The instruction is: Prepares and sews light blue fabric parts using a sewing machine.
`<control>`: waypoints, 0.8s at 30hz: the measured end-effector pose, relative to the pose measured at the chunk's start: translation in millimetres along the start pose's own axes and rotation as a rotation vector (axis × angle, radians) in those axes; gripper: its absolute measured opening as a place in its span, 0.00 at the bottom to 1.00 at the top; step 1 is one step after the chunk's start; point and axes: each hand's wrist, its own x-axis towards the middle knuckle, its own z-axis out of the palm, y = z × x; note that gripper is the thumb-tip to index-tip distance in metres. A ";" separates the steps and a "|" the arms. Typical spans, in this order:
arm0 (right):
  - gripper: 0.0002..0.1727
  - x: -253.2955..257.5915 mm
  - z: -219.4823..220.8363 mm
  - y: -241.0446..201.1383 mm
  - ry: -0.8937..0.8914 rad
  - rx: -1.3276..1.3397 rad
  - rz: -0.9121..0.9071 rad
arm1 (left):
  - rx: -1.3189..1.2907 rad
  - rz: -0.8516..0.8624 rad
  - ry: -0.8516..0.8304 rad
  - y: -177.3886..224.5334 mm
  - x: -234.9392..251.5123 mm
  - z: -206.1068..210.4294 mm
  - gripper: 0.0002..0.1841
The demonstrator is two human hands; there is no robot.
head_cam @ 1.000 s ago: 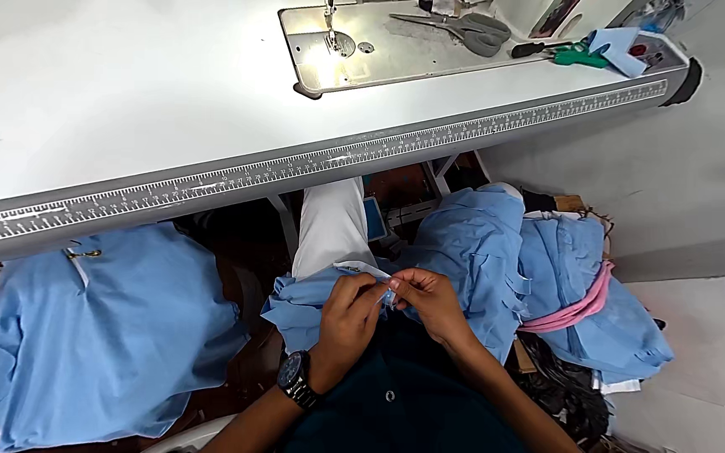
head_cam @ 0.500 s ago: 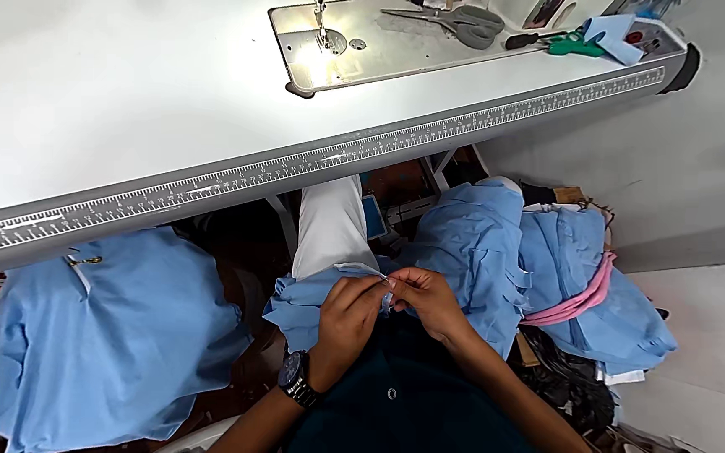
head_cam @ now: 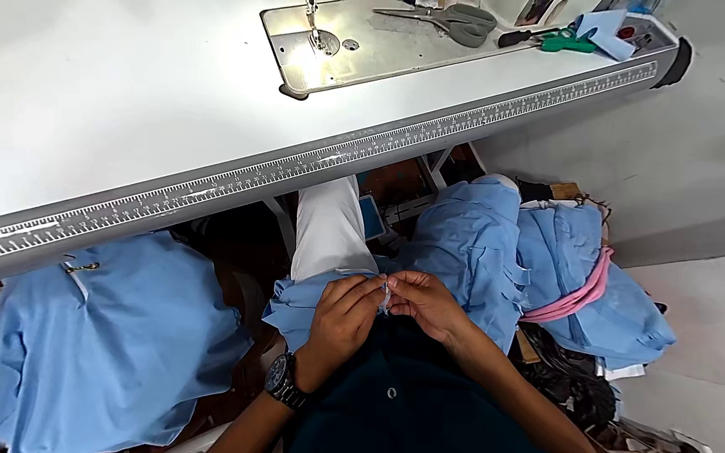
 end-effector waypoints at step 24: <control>0.02 -9.8 -22.6 0.6 -0.073 -0.860 -0.665 | -0.498 -0.457 -0.285 -77.9 7.1 -50.1 0.15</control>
